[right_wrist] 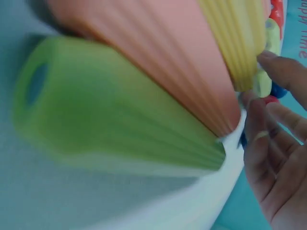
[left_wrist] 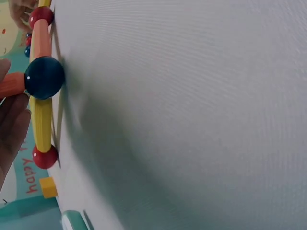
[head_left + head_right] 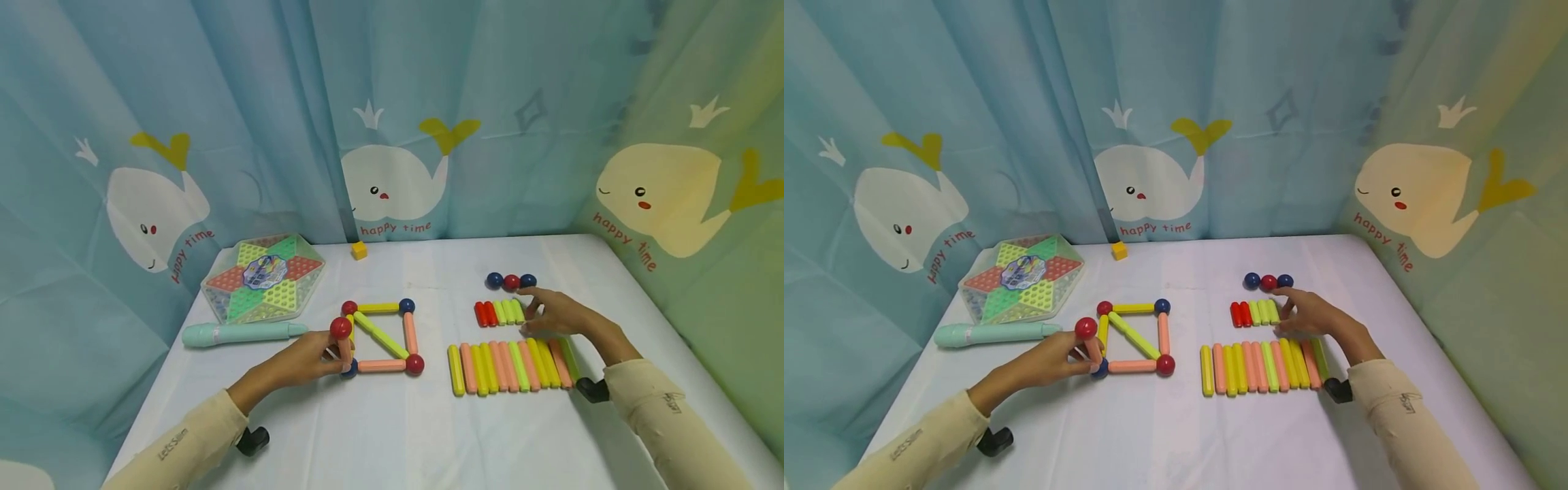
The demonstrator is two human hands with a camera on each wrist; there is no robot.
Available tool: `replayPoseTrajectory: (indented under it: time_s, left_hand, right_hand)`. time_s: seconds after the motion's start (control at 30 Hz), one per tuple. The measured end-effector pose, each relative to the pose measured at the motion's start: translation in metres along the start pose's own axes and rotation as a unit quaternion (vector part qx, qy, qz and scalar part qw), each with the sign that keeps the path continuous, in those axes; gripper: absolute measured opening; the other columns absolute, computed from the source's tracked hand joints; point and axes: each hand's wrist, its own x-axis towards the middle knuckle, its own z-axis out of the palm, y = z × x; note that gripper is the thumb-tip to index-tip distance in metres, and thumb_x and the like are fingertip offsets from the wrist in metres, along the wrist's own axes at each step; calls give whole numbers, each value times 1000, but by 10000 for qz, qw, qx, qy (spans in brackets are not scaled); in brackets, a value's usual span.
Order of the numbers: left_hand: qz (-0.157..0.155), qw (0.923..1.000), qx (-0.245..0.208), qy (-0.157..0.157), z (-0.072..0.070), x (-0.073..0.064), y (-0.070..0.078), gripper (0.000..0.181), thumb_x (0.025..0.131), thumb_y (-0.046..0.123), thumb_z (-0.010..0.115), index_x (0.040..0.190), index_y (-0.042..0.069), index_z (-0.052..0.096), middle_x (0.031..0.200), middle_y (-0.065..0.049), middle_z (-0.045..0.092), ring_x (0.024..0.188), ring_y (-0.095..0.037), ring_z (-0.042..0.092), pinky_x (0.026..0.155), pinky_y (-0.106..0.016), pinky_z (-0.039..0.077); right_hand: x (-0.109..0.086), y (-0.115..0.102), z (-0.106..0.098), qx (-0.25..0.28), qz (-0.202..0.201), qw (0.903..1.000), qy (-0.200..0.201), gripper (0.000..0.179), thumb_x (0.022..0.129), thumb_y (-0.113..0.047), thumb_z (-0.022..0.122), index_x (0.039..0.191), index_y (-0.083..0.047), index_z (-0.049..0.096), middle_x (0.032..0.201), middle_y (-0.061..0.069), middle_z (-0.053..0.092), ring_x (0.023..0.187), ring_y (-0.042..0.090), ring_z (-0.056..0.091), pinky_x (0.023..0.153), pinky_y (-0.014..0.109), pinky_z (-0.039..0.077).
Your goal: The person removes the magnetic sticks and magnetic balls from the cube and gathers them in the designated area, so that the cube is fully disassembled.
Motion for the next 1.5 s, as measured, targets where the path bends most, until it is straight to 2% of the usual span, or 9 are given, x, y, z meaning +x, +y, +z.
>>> replayPoseTrajectory:
  time_s: [0.17,0.33,0.47,0.63,0.83,0.97,1.13,1.37,1.5]
  left_hand:
    - [5,9999,161,28,3,5,-1,8,93,11,73,94,17,67,110,1,69,99,-11,66,87,-24,55]
    - [44,9998,169,132,5,7,-2,9,91,10,74,91,16,68,110,-1,71,99,-13,66,85,-21,55]
    - [28,9998,78,207,7,4,-5,7,91,11,75,90,16,69,108,-1,71,96,-11,67,83,-21,56]
    - [158,9995,-16,275,9,3,-7,7,91,10,75,89,15,70,107,-2,71,96,-12,67,83,-23,56]
    - [438,9984,73,337,10,2,-10,9,91,12,75,92,16,67,97,3,72,93,-9,69,83,-24,56]
    - [587,9974,112,399,10,1,-11,9,90,10,75,91,15,67,94,2,72,91,-9,70,81,-22,57]
    - [645,9963,318,474,9,2,-9,8,90,10,75,94,12,68,95,1,73,92,-11,71,80,-22,57]
    - [893,9941,388,474,10,2,-12,11,90,12,75,91,17,65,96,4,71,93,-8,69,83,-24,57]
    - [919,9933,469,524,13,-1,-14,10,90,15,75,90,20,66,102,2,72,95,-8,68,82,-25,56]
  right_hand:
    - [-14,-17,-3,-205,-341,9975,579,65,92,-27,74,144,-1,44,112,17,68,99,31,62,91,57,53]
    - [-13,-79,-2,-117,-1146,9864,1176,38,95,-19,70,129,-4,60,107,12,70,81,19,60,71,32,55]
    - [-1,-145,11,208,-1696,9801,1009,34,96,-23,69,127,-9,63,104,5,71,78,15,59,63,26,53]
    - [15,-222,38,321,-2458,9668,623,38,94,-29,73,127,-12,65,107,0,70,85,12,63,71,25,55]
    - [31,-274,69,-9,-3320,9430,244,52,87,-27,80,133,-13,62,114,-2,68,77,6,62,70,21,53]
    - [38,-286,80,-123,-3582,9330,340,46,85,-26,82,126,-14,66,103,-5,71,68,5,58,64,21,50]
    - [43,-283,78,58,-3620,9321,91,35,89,-28,79,120,-16,68,98,-8,71,72,6,60,66,22,51]
    - [48,-254,64,1450,-3544,9221,-554,27,98,-20,66,123,-8,63,112,4,69,82,15,69,78,33,59]
    - [40,-221,43,1994,-2998,9322,-365,30,94,-19,71,122,-12,62,117,8,66,80,25,67,70,39,60]
